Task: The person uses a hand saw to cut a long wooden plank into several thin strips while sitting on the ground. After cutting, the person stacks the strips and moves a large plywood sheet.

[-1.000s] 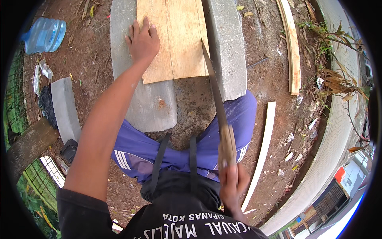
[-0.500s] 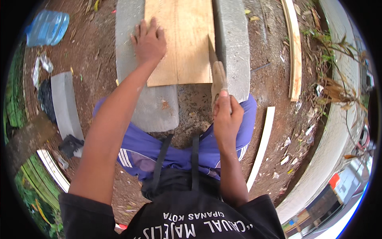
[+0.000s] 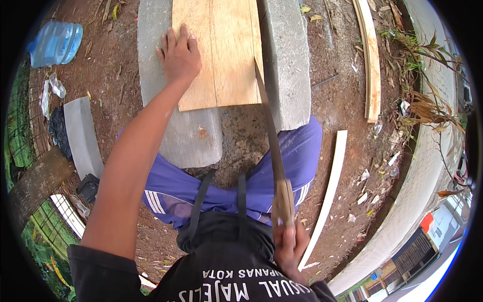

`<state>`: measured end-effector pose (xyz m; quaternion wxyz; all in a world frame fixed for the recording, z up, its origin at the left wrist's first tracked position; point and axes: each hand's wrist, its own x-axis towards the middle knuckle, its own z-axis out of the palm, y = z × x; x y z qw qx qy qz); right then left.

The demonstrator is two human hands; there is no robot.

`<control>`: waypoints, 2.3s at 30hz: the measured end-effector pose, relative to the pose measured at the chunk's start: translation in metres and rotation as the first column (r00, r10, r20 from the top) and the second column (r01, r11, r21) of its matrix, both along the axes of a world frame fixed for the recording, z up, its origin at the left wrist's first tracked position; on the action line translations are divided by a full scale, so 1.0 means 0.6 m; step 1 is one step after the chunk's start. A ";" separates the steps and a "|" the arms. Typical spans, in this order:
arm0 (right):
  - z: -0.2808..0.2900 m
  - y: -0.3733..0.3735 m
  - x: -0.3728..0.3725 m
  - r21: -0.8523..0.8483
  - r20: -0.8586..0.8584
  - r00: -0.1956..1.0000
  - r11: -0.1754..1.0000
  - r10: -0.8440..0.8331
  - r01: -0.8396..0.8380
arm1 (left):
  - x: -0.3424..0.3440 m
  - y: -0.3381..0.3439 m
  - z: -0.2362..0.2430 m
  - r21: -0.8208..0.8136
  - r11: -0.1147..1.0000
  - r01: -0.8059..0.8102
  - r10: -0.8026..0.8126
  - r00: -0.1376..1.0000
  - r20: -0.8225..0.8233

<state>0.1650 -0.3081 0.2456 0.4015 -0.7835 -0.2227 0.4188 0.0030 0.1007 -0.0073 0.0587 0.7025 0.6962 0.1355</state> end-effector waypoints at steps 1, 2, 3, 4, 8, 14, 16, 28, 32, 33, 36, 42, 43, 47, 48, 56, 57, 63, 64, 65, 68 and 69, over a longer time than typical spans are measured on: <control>0.008 -0.021 0.001 0.012 0.015 1.000 1.000 0.000 0.000 | -0.011 0.000 -0.001 0.026 1.000 -0.009 0.009 1.000 -0.011; 0.007 -0.015 0.001 0.000 0.014 1.000 1.000 0.021 -0.021 | -0.005 -0.008 -0.005 0.041 0.999 0.007 -0.006 1.000 -0.010; -0.003 0.005 0.004 -0.011 0.013 0.999 0.999 0.042 -0.042 | -0.001 -0.014 -0.007 0.014 1.000 0.011 -0.011 1.000 -0.005; -0.018 0.037 0.008 -0.015 0.016 0.998 0.998 0.065 -0.065 | 0.003 -0.011 -0.003 -0.006 1.000 0.014 -0.014 1.000 0.005; -0.213 0.263 0.026 0.142 0.044 0.999 0.990 0.010 -0.016 | 0.006 -0.001 0.003 -0.004 1.000 0.017 -0.017 1.000 -0.025; -0.091 0.045 0.011 0.000 0.082 0.983 0.986 0.166 -0.167 | 0.003 -0.007 -0.002 0.012 1.000 0.013 -0.014 1.000 0.009; -0.026 -0.077 0.007 0.038 0.187 0.969 0.985 0.159 -0.169 | 0.000 -0.005 -0.001 0.001 1.000 -0.002 0.002 1.000 0.025; -0.136 0.155 0.013 0.083 -0.054 0.998 0.996 0.014 -0.010 | -0.017 -0.014 -0.017 0.017 1.000 0.013 -0.013 1.000 0.001; -0.018 -0.020 0.008 0.004 0.084 0.987 0.990 0.138 -0.139 | -0.004 -0.006 -0.009 0.049 0.998 0.026 -0.026 1.000 0.002; -0.012 -0.018 0.004 -0.004 0.019 0.996 0.996 0.088 -0.088 | -0.005 -0.008 -0.010 0.047 0.999 0.022 -0.023 1.000 0.014; -0.066 0.069 0.006 0.006 0.205 0.969 0.990 0.136 -0.140 | -0.001 -0.002 -0.009 0.055 0.998 0.025 -0.027 0.999 0.037; -0.183 0.288 0.024 0.099 0.120 0.992 0.993 0.045 -0.057 | -0.006 0.004 -0.011 0.037 0.999 0.031 -0.031 1.000 0.000; -0.173 0.239 0.018 0.104 0.043 0.999 0.994 0.025 -0.029 | -0.014 0.005 -0.013 0.051 0.998 0.030 -0.030 1.000 0.004; -0.029 -0.042 0.005 0.039 0.192 0.960 0.976 0.203 -0.214 | -0.008 0.001 -0.021 0.064 0.998 0.028 -0.029 0.999 0.017; -0.027 -0.040 0.002 0.046 0.143 0.979 0.987 0.148 -0.156 | -0.010 0.001 -0.018 0.075 0.997 0.028 -0.030 0.999 0.017; -0.191 0.274 0.028 0.102 0.098 0.994 0.994 0.038 -0.048 | -0.001 0.004 -0.018 0.087 0.995 0.039 -0.040 0.999 0.003; -0.183 0.270 0.026 0.116 0.078 0.997 0.993 0.017 -0.026 | -0.004 0.004 -0.019 0.092 0.995 0.042 -0.043 0.999 0.002; -0.019 -0.045 -0.001 0.056 0.217 0.966 0.986 0.142 -0.157 | -0.009 0.002 -0.016 0.052 0.998 0.025 -0.027 0.999 0.041; -0.010 -0.039 -0.002 0.043 0.145 0.983 0.992 0.109 -0.117 | -0.003 0.002 -0.014 0.064 0.997 0.033 -0.035 0.999 0.030; 0.002 -0.035 -0.006 0.013 0.074 0.994 0.997 0.077 -0.078 | -0.006 -0.005 -0.019 0.063 0.997 0.041 -0.042 0.999 0.023; -0.063 0.059 -0.003 -0.029 0.080 0.994 0.997 0.073 -0.071 | -0.001 0.000 -0.024 0.110 0.993 0.046 -0.048 0.999 0.015; -0.133 0.118 0.001 0.076 0.088 0.995 0.996 0.050 -0.057 | -0.012 -0.004 -0.028 0.101 0.994 0.035 -0.036 0.999 0.010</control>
